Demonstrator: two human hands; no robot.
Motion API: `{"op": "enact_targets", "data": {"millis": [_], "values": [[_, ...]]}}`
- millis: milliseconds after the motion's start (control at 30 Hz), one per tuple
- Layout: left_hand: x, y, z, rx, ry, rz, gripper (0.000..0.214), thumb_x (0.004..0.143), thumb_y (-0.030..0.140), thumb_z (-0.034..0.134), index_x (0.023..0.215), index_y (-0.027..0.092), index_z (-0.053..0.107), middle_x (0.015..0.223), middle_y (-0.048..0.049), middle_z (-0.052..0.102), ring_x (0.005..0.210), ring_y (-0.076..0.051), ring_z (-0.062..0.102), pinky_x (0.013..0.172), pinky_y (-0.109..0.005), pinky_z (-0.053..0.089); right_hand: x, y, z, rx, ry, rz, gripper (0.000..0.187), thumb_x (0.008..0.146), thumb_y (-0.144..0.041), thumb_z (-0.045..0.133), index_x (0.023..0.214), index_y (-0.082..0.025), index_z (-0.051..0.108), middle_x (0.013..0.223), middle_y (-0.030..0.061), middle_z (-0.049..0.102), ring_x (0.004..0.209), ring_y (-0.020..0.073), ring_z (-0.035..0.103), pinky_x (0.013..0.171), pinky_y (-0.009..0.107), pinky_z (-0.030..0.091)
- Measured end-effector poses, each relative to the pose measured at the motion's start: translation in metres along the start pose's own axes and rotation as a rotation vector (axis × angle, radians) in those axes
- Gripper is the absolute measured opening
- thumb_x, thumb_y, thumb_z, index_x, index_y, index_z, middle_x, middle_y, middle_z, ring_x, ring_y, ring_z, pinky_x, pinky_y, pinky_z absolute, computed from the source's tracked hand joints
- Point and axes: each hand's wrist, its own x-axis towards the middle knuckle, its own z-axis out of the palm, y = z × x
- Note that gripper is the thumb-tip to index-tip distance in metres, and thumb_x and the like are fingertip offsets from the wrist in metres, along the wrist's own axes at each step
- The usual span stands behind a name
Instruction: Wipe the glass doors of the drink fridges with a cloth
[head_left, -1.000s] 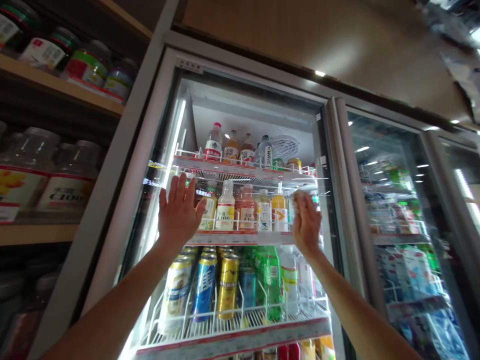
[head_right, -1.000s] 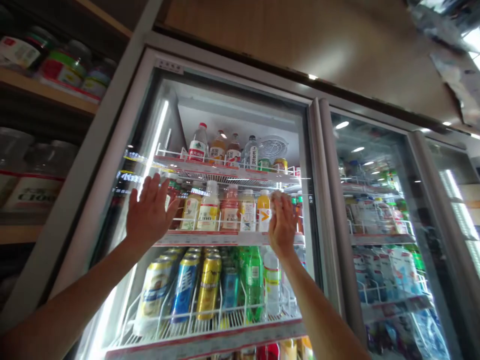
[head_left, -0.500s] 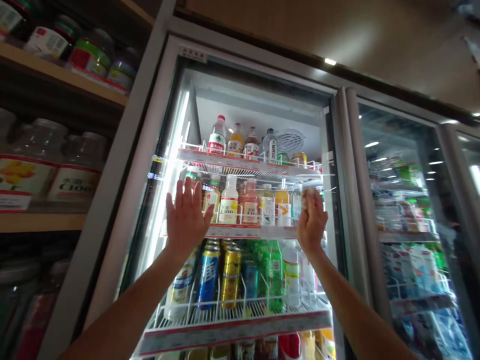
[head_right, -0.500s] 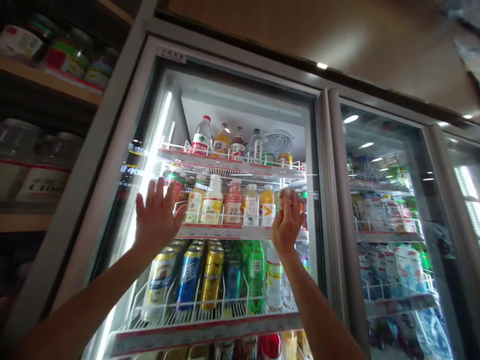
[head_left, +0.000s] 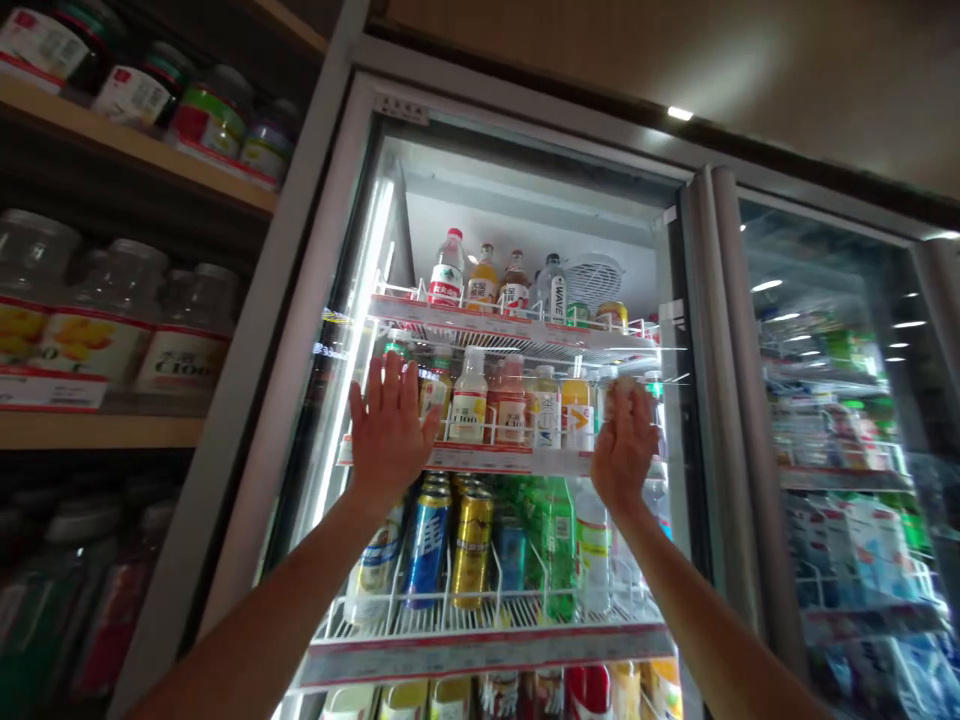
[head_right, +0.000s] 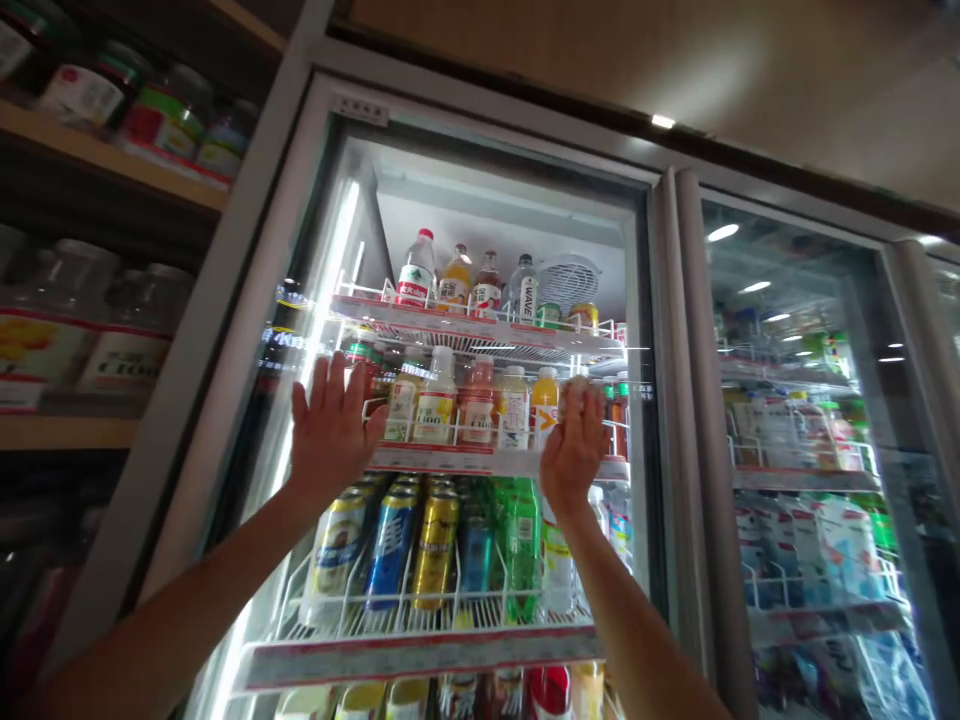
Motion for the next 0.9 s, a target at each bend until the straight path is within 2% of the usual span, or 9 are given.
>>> {"op": "enact_targets", "data": {"millis": [167,233,367,433,567,633,767,833,900], "values": [[0.0,-0.002,-0.001,-0.01,0.003,0.0,0.061,0.09,0.045,0.038,0.141,0.012,0.032,0.149,-0.019,0.025,0.141,-0.032,0.016,0.112,-0.056,0.013,-0.016,-0.025,-0.008,0.042,-0.252,-0.336,0.053,0.088,-0.015,0.038,0.137,-0.033,0.039,0.145,0.0018,0.041,0.137,0.0219,0.031,0.11,0.049,0.026],[-0.001,-0.002,-0.001,-0.008,0.004,0.007,0.061,0.09,0.045,0.037,0.14,0.011,0.032,0.149,-0.0193,0.025,0.141,-0.031,0.016,0.112,-0.056,0.014,-0.009,-0.006,-0.011,0.003,-0.19,-0.255,0.048,0.088,-0.017,0.038,0.134,-0.031,0.045,0.142,0.0044,0.044,0.134,0.0238,0.036,0.107,0.052,0.028],[-0.001,-0.001,-0.001,-0.008,0.0,0.004,0.061,0.09,0.044,0.038,0.14,0.011,0.032,0.149,-0.0194,0.025,0.141,-0.031,0.015,0.112,-0.055,0.013,0.007,0.022,-0.011,-0.075,0.026,0.093,0.044,0.089,-0.02,0.035,0.132,-0.021,0.048,0.142,0.0133,0.043,0.131,0.0289,0.04,0.1,0.056,0.034],[-0.001,-0.001,-0.001,-0.008,-0.004,0.005,0.062,0.09,0.045,0.038,0.14,0.01,0.032,0.149,-0.0201,0.025,0.141,-0.031,0.014,0.112,-0.055,0.012,0.002,0.009,-0.009,-0.051,-0.014,0.04,0.045,0.09,-0.019,0.035,0.133,-0.021,0.047,0.143,0.0128,0.042,0.134,0.0271,0.036,0.102,0.053,0.033],[-0.001,-0.003,-0.001,-0.017,0.002,0.006,0.062,0.089,0.045,0.038,0.14,0.011,0.033,0.149,-0.0198,0.026,0.141,-0.032,0.015,0.112,-0.056,0.013,-0.013,-0.029,-0.007,0.041,-0.234,-0.335,0.047,0.089,-0.017,0.037,0.135,-0.028,0.042,0.145,0.006,0.04,0.138,0.0212,0.029,0.109,0.048,0.027],[-0.002,-0.003,-0.001,-0.016,0.007,0.01,0.061,0.09,0.045,0.037,0.141,0.012,0.032,0.149,-0.019,0.025,0.141,-0.032,0.016,0.112,-0.056,0.013,-0.008,-0.031,-0.004,0.029,-0.2,-0.317,0.049,0.089,-0.017,0.038,0.136,-0.03,0.04,0.144,0.0052,0.041,0.137,0.0212,0.031,0.109,0.049,0.026],[-0.002,-0.003,-0.001,0.004,0.008,0.034,0.061,0.09,0.044,0.037,0.141,0.012,0.03,0.15,-0.0187,0.024,0.141,-0.031,0.015,0.112,-0.054,0.013,0.009,-0.027,0.005,-0.019,-0.007,-0.008,0.049,0.09,-0.017,0.035,0.138,-0.026,0.04,0.145,0.0092,0.04,0.136,0.0253,0.033,0.106,0.053,0.028],[-0.002,-0.003,-0.002,0.003,0.009,0.038,0.061,0.09,0.044,0.038,0.141,0.012,0.03,0.15,-0.0189,0.025,0.141,-0.03,0.014,0.112,-0.054,0.013,0.005,-0.04,0.008,0.001,-0.055,-0.069,0.05,0.09,-0.017,0.035,0.139,-0.025,0.038,0.146,0.0095,0.038,0.137,0.0253,0.03,0.107,0.053,0.028],[-0.003,-0.003,-0.002,0.0,0.011,0.034,0.061,0.09,0.044,0.038,0.141,0.012,0.03,0.15,-0.0187,0.025,0.141,-0.03,0.015,0.112,-0.054,0.013,-0.003,-0.057,0.008,0.057,-0.179,-0.292,0.052,0.089,-0.017,0.037,0.14,-0.027,0.035,0.146,0.007,0.038,0.139,0.0227,0.027,0.11,0.05,0.025]]}}
